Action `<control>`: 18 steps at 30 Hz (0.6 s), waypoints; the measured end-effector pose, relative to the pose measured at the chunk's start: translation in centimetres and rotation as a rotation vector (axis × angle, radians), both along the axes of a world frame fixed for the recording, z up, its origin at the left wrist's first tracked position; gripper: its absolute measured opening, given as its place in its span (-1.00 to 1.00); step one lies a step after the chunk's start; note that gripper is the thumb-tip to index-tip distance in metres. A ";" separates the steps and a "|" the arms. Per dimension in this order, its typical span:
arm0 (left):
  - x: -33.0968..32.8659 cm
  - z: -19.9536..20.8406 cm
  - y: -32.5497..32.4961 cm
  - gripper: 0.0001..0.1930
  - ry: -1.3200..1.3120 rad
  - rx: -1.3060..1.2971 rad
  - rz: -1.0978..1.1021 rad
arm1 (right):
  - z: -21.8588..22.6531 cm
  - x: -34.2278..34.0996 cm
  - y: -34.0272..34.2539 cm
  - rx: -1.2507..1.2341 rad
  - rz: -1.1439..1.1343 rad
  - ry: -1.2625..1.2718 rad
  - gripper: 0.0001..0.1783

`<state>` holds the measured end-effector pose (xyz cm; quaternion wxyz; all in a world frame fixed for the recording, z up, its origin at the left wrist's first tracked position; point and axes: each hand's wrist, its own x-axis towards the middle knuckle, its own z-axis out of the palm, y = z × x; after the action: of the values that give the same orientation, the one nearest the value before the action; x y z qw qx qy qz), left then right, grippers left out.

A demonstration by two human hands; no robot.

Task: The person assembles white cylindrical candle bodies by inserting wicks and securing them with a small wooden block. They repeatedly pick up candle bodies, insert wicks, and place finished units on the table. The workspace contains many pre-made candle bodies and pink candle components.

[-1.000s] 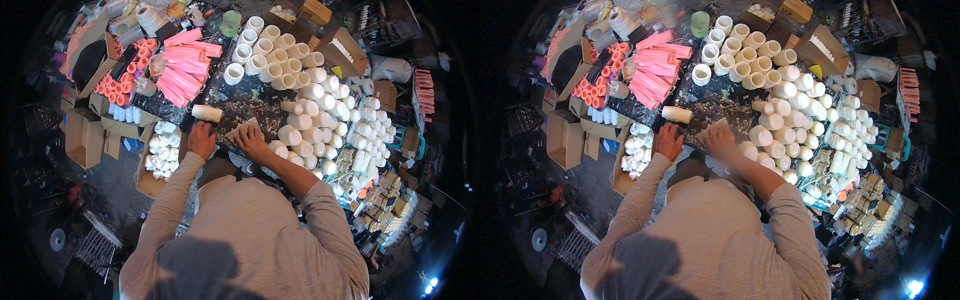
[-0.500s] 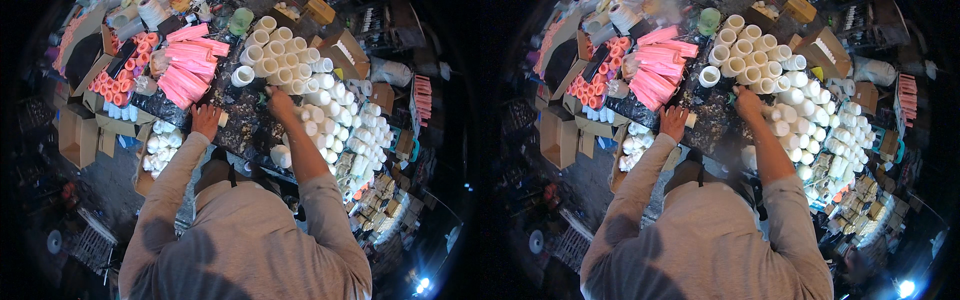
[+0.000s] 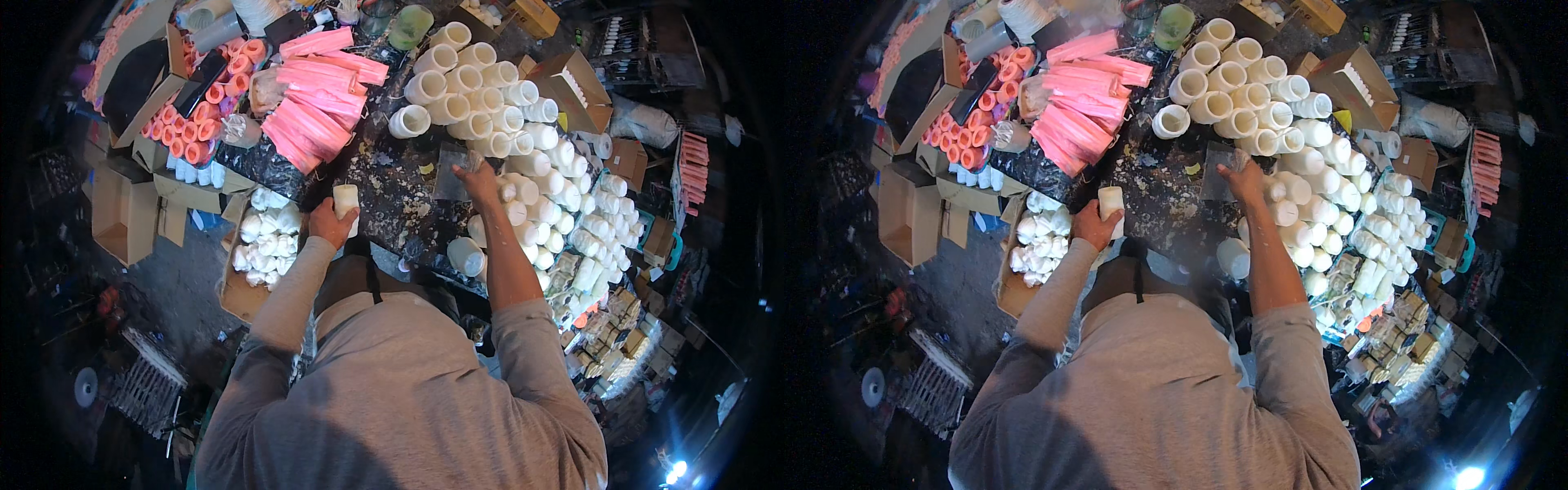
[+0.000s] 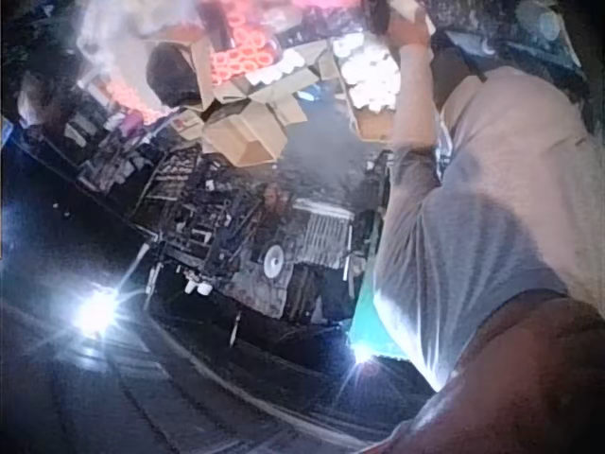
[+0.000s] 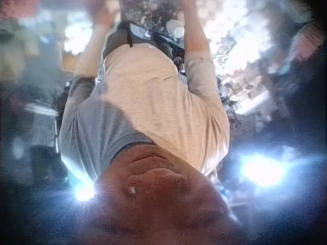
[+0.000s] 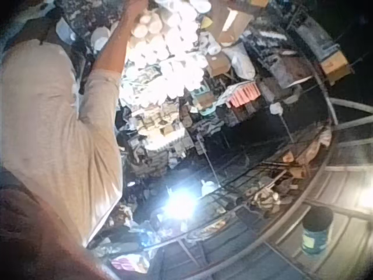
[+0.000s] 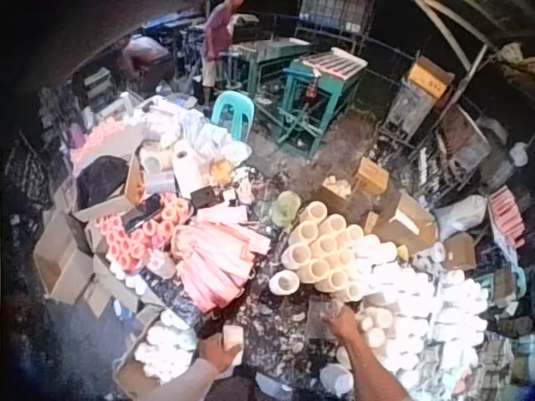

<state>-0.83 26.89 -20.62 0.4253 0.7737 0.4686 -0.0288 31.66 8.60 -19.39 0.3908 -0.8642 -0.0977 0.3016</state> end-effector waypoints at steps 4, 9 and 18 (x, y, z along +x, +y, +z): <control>-0.8 -0.7 -0.4 -0.48 -0.033 -0.039 0.054 | 1.7 -2.5 2.6 -0.216 0.402 -0.086 -0.58; -2.1 -0.1 -0.7 -0.52 -0.057 -0.077 0.107 | 4.6 -8.8 7.0 -0.391 0.875 -0.553 -0.73; -4.8 2.4 -1.4 -0.56 -0.138 -0.192 0.203 | 4.1 -15.7 6.4 -0.326 1.051 -0.764 -0.72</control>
<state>-5.63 25.45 -18.24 0.5293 0.6782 0.5092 0.0226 15.99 14.99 -15.33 -0.0056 -0.7958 -0.5902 0.1354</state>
